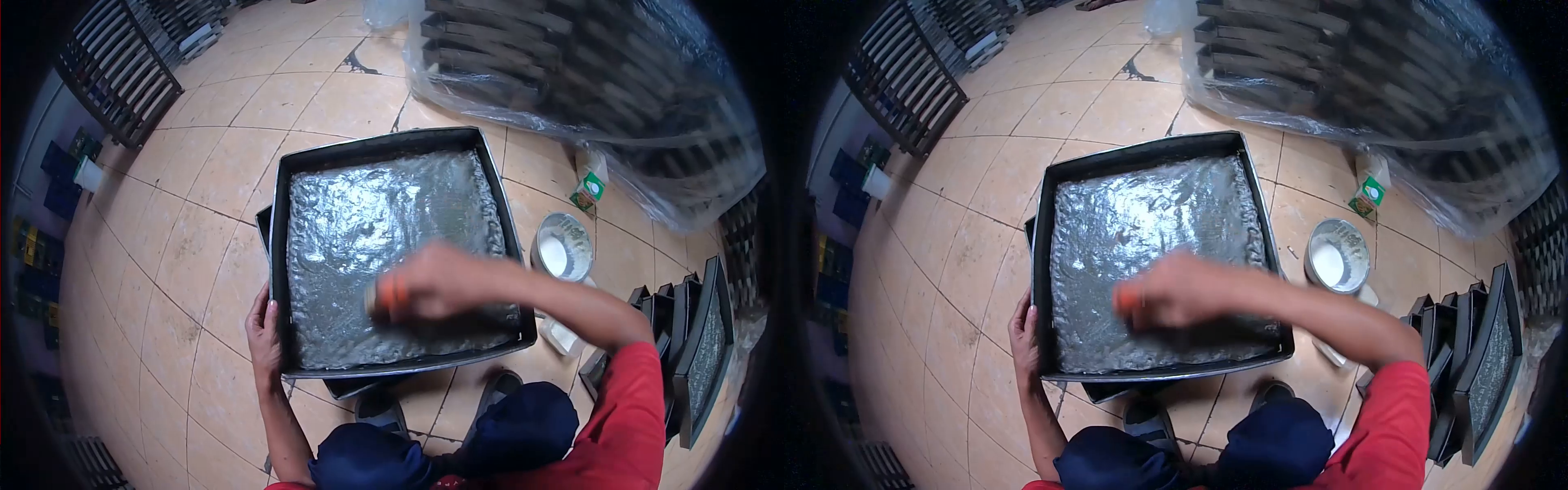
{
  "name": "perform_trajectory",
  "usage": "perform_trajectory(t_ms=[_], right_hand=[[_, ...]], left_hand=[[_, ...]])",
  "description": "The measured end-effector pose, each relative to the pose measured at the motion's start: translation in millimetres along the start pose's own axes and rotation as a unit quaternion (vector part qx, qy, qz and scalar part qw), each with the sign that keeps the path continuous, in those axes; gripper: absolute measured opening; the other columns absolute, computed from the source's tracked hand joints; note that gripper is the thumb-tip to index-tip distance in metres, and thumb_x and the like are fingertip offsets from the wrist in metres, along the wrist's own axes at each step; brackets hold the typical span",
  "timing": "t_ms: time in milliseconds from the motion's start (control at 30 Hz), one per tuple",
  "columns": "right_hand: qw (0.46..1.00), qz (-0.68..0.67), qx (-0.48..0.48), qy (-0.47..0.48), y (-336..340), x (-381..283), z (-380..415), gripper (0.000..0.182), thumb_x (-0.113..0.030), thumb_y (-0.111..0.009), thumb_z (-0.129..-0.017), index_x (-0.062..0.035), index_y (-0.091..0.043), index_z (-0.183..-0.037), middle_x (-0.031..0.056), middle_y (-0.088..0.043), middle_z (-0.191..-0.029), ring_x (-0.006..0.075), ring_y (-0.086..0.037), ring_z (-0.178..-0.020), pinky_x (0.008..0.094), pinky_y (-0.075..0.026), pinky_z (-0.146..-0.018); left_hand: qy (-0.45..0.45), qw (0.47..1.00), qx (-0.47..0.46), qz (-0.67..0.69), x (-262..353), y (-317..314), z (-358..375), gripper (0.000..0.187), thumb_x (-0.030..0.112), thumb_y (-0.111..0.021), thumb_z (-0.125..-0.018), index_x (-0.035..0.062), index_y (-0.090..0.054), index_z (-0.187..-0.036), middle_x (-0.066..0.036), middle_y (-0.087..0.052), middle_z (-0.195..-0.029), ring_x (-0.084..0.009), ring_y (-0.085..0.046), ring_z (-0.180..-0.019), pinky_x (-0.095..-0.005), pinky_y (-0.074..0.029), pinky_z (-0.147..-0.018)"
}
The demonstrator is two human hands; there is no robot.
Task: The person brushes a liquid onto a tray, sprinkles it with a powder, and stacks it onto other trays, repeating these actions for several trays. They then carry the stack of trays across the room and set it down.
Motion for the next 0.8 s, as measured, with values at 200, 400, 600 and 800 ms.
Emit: perform_trajectory(t_ms=[200, 400, 600, 800], right_hand=[[0.947, 0.102, 0.290, -0.095, 140.9, 117.1, 57.2, 0.015, -0.019, -0.072, -0.091, -0.0080, -0.071, -0.101, 0.0088, -0.073, -0.085, 0.0258, -0.071, -0.078, 0.0362, -0.056, -0.072], [0.944, 0.138, 0.218, -0.204, 67.1, 29.3, 112.7, 0.011, -0.015, -0.069, -0.088, -0.0128, -0.064, -0.097, 0.0082, -0.069, -0.087, 0.0337, -0.067, -0.076, 0.0422, -0.053, -0.065], [0.843, 0.028, 0.357, -0.403, 39.2, -24.2, 185.2, 0.021, -0.015, -0.076, -0.086, -0.0026, -0.067, -0.100, 0.0123, -0.070, -0.088, 0.0250, -0.070, -0.072, 0.0335, -0.057, -0.063], [0.944, 0.115, 0.254, -0.177, -33.4, -53.8, 42.1, 0.039, -0.008, -0.074, -0.077, -0.0088, -0.063, -0.114, 0.0135, -0.069, -0.098, 0.0307, -0.071, -0.080, 0.0406, -0.060, -0.070]], left_hand=[[-0.021, 0.999, -0.028, 0.002, 14.0, -10.7, 4.0, 0.053, 0.011, -0.065, -0.097, -0.0062, -0.048, -0.144, -0.012, -0.062, -0.131, -0.0174, -0.059, -0.118, -0.0304, -0.042, -0.105], [-0.024, 1.000, -0.017, 0.010, 10.5, -5.7, 4.9, 0.057, 0.008, -0.067, -0.094, -0.0075, -0.046, -0.145, -0.015, -0.058, -0.137, -0.0191, -0.056, -0.124, -0.0315, -0.040, -0.108], [-0.022, 0.999, -0.017, 0.041, 15.8, -11.7, 6.9, 0.056, 0.009, -0.064, -0.096, -0.0074, -0.045, -0.146, -0.016, -0.055, -0.141, -0.0206, -0.054, -0.128, -0.0322, -0.038, -0.110], [-0.028, 0.999, 0.002, 0.021, 18.9, -6.5, 6.3, 0.051, 0.008, -0.059, -0.100, -0.0050, -0.044, -0.147, -0.018, -0.052, -0.145, -0.0215, -0.050, -0.133, -0.0334, -0.036, -0.112]])
Point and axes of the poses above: each hand's wrist, its own z-axis away from the middle knuckle, its own y-axis out of the back of the hand, x = y × z, the point moved 10 cm from there along -z, towards the middle knuckle
